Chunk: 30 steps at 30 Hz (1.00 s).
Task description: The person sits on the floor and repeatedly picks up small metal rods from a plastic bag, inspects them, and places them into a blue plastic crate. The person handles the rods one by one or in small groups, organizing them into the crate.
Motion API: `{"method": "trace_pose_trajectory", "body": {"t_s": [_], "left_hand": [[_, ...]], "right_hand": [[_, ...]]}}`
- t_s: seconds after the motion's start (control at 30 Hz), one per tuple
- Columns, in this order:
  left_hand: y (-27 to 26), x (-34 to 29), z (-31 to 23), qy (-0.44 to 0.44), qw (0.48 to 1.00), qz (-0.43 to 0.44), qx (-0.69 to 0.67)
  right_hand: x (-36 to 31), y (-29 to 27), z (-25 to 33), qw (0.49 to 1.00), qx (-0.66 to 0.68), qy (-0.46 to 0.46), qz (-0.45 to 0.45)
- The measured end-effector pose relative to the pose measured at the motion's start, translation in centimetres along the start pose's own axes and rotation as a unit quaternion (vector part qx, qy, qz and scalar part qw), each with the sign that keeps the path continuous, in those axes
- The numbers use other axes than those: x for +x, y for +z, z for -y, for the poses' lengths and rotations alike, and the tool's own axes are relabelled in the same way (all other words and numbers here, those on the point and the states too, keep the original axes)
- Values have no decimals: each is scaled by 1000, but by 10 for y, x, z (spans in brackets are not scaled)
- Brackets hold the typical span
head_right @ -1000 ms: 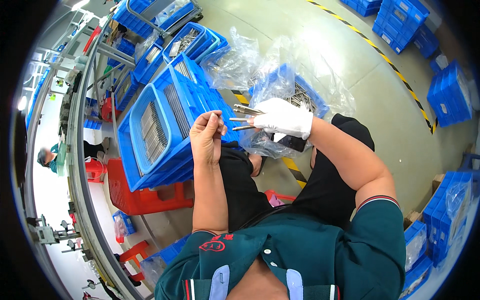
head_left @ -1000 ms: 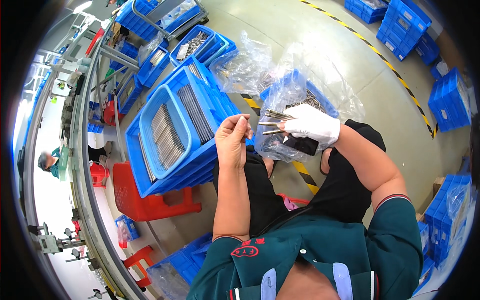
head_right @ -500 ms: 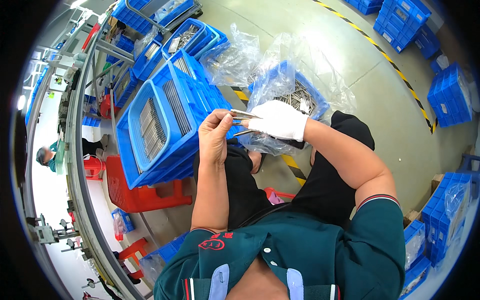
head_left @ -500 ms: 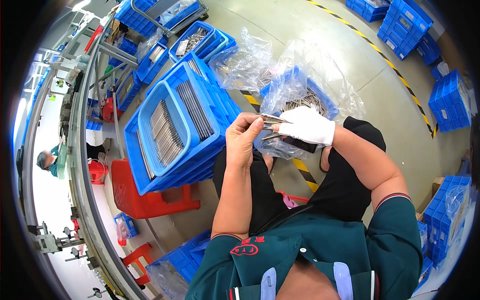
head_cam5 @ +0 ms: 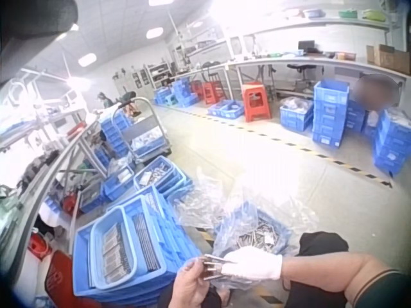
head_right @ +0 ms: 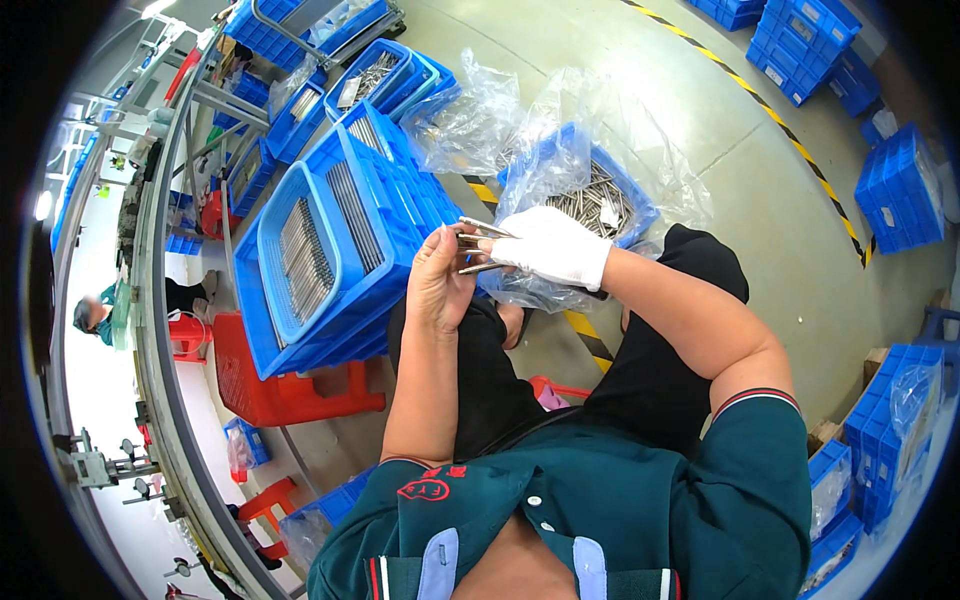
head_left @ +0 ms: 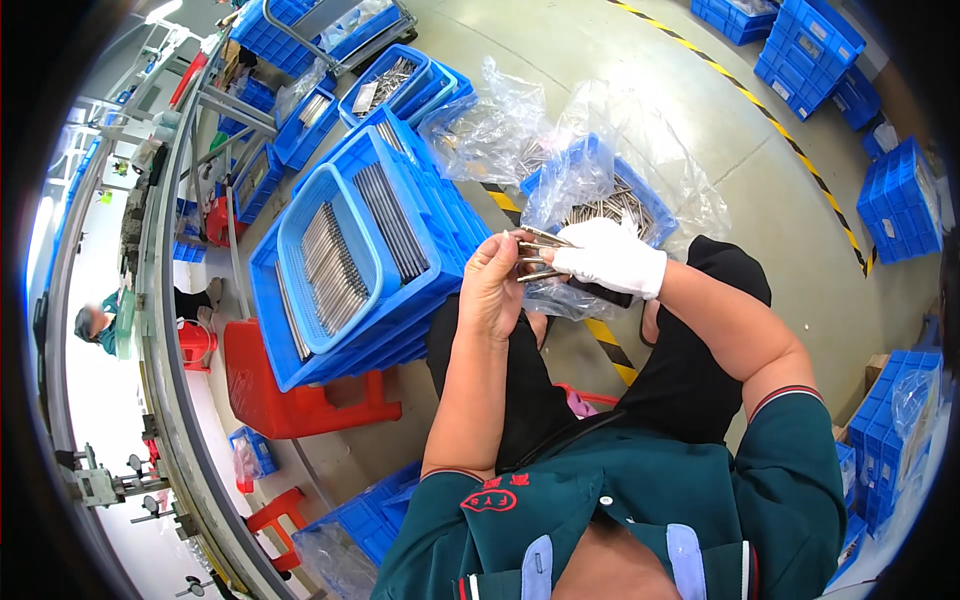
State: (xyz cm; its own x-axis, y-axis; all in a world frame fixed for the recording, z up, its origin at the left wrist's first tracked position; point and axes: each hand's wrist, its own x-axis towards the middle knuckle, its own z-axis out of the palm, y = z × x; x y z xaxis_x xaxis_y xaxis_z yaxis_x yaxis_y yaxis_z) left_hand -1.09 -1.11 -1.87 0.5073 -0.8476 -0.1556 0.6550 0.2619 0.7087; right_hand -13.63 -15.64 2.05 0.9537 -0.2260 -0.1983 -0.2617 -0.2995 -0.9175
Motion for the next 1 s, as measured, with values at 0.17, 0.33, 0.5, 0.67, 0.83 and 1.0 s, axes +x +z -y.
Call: {"method": "trace_pose_trajectory", "body": {"t_s": [0.17,0.33,0.5,0.67,0.83,1.0], "left_hand": [[0,2,-2,-5,1000,2,24],[-5,2,-1,-41,999,22,-18],[-7,4,-3,-106,990,53,-79],[-9,2,-3,-119,990,57,-52],[-6,2,-7,-141,986,56,-67],[9,-2,-3,69,973,-66,212]], "right_hand": [[1,-3,1,999,-52,-3,-9],[0,0,-3,989,-140,-34,-37],[-3,3,2,978,-191,-51,-64],[-4,2,3,985,-168,-31,-35],[0,5,-4,984,-156,-61,-59],[8,0,-6,996,-86,12,-17]]}}
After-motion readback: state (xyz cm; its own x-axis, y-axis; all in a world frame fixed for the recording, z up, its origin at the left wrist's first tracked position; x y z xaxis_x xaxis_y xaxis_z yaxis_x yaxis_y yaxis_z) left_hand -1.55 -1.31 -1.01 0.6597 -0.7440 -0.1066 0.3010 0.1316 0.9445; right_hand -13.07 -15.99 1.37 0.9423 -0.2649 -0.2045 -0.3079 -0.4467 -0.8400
